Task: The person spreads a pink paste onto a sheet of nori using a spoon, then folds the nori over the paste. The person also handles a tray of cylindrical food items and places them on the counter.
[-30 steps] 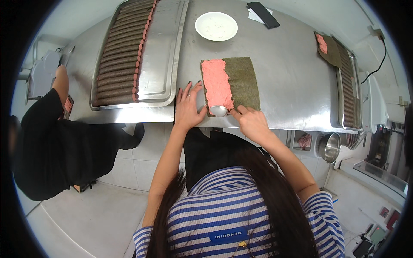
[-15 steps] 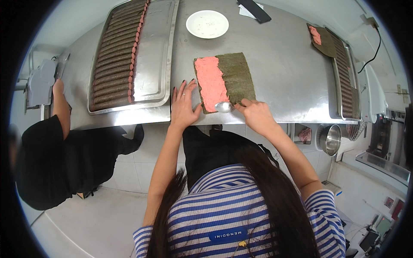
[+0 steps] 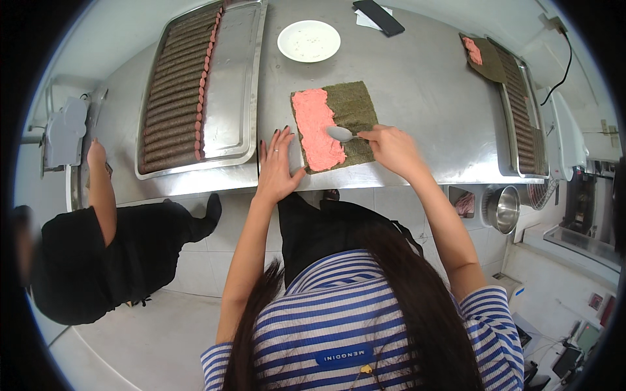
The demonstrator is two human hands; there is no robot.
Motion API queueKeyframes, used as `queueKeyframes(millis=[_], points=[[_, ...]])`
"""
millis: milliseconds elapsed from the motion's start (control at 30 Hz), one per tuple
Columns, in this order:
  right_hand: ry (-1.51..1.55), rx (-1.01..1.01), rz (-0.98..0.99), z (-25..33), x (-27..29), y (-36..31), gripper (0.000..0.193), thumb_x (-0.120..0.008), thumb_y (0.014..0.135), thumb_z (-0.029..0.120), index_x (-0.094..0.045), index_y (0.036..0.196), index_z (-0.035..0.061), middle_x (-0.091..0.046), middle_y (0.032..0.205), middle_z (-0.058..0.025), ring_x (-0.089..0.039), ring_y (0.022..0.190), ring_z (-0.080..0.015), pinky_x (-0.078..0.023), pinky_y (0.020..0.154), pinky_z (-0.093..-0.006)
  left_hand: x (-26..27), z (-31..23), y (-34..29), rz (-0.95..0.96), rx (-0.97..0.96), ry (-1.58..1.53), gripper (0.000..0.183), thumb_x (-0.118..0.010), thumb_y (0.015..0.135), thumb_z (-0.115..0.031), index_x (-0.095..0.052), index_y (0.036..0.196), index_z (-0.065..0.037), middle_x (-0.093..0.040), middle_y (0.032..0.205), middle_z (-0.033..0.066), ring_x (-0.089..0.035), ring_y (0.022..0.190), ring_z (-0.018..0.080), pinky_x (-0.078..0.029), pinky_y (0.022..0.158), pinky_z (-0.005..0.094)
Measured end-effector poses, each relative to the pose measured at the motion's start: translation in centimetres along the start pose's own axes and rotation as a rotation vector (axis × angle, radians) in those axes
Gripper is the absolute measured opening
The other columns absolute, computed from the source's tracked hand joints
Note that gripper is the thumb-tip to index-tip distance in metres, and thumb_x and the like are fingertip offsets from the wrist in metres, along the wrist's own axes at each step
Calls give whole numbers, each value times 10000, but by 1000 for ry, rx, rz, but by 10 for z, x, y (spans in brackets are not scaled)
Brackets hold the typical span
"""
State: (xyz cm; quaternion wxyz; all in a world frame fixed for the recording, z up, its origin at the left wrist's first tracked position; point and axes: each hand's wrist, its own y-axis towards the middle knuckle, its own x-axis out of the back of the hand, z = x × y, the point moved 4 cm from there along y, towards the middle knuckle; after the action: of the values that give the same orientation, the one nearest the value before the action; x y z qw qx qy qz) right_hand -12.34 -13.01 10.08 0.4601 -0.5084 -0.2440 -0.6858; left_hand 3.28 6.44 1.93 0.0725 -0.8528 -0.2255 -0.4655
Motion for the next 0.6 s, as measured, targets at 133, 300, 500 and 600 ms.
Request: queueKeyframes(millis=[133,300,500,600], points=[[-90,23,-2,3,-19,6,347,-524,792,53,-723,1059,149,-640,849,-98,-640,757,-331,-501,666,-463,1,-2,1,13,-8,-3,822,-718,699,-239,-313,1395,-75,-303,1519,96,-218,1437,313,-133,1155,571],[-108,57,73,15,-22,-12,367,-534,758,48,-729,1050,156,-641,839,-106,-648,746,-332,-508,649,-459,0,2,-1,-4,-1,-20,823,-707,677,-231,-323,1392,-95,-310,1519,93,-228,1434,322,-130,1156,563],[-107,87,145,22,-24,-31,347,-535,757,45,-735,1021,147,-641,831,-111,-652,770,-326,-506,651,-451,-1,1,1,-6,-6,-17,819,-702,665,-215,-333,1388,-104,-316,1516,98,-243,1427,329,-125,1158,557],[-60,127,145,16,-10,-27,336,-523,782,49,-732,1028,145,-638,829,-102,-644,775,-321,-502,657,-447,0,1,0,12,-2,5,827,-715,677,-231,-325,1392,-87,-305,1519,99,-230,1432,318,-133,1159,561]])
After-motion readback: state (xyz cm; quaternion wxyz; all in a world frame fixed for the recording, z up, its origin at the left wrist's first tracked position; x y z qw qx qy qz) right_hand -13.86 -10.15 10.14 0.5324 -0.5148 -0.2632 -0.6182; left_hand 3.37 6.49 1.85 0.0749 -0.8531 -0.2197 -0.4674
